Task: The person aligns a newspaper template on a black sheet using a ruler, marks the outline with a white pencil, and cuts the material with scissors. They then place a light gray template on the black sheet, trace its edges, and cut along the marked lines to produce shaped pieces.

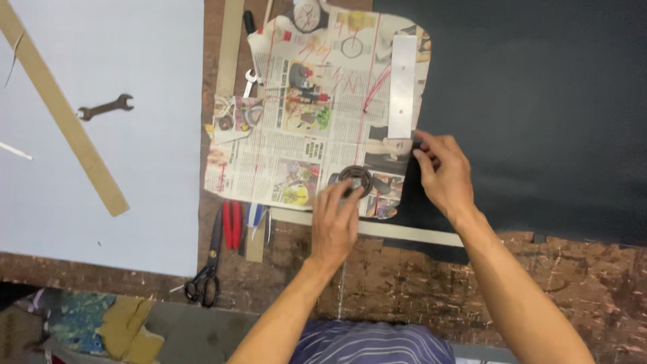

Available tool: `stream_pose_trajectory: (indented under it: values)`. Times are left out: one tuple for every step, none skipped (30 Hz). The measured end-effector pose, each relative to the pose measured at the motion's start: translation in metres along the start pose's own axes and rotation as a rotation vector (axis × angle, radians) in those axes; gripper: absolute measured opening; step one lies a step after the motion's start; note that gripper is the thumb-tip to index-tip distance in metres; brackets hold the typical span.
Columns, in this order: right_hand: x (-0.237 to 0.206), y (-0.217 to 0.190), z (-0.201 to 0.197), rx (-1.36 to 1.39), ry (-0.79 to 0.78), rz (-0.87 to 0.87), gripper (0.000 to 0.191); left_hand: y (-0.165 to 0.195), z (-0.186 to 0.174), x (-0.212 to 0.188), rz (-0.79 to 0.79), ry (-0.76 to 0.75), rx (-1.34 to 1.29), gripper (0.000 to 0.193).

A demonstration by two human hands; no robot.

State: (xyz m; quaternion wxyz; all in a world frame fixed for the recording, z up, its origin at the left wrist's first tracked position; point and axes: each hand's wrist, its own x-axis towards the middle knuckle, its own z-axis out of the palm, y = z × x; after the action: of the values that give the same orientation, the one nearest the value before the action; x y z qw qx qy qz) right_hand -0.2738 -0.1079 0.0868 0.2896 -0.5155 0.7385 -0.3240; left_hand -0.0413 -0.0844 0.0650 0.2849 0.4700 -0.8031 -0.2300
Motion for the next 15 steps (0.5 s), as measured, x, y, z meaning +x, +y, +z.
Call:
stream_pose_trajectory:
  values:
    - [-0.017,-0.001,0.0,-0.027,-0.019,-0.014,0.033,0.002,-0.004,-0.012,0.002,-0.039,-0.003,0.034]
    - [-0.032,-0.002,0.001,-0.055,-0.035,-0.031,0.029,0.003,-0.005,-0.02,0.037,-0.081,-0.001,0.037]
    - [-0.046,-0.003,0.003,-0.084,-0.047,-0.05,0.024,0.004,-0.005,-0.026,0.074,-0.121,0.001,0.04]
    - [-0.06,-0.003,0.006,-0.111,-0.069,-0.098,0.024,0.005,-0.004,-0.03,0.112,-0.158,0.002,0.043]
    - [-0.073,-0.003,0.009,-0.138,-0.092,-0.147,0.024,0.005,-0.002,-0.033,0.127,-0.169,0.007,0.044]
    - [-0.084,-0.002,0.011,-0.164,-0.116,-0.195,0.024,0.005,0.001,-0.035,0.14,-0.181,0.012,0.045]
    - [-0.094,-0.001,0.013,-0.182,-0.121,-0.223,0.026,0.005,0.003,-0.038,0.152,-0.196,0.016,0.046]
    - [-0.103,0.0,0.015,-0.2,-0.126,-0.248,0.027,0.005,0.004,-0.041,0.164,-0.205,0.034,0.047]
    - [-0.11,0.001,0.017,-0.215,-0.13,-0.274,0.029,0.005,0.005,-0.044,0.179,-0.213,0.055,0.048]
    - [-0.117,0.003,0.017,-0.225,-0.128,-0.304,0.031,0.006,0.006,-0.048,0.196,-0.222,0.076,0.05]
    - [-0.121,0.005,0.017,-0.234,-0.124,-0.336,0.033,0.006,0.006,-0.052,0.197,-0.226,0.068,0.05]
    - [-0.125,0.006,0.017,-0.242,-0.119,-0.365,0.034,0.006,0.005,-0.056,0.198,-0.233,0.059,0.051]
    - [-0.13,0.008,0.017,-0.257,-0.132,-0.359,0.037,0.006,0.005,-0.06,0.198,-0.244,0.047,0.051]
    - [-0.134,0.01,0.016,-0.273,-0.144,-0.351,0.039,0.007,0.004,-0.063,0.197,-0.262,0.057,0.054]
    - [-0.136,0.011,0.016,-0.292,-0.154,-0.347,0.042,0.007,0.005,-0.065,0.199,-0.275,0.067,0.056]
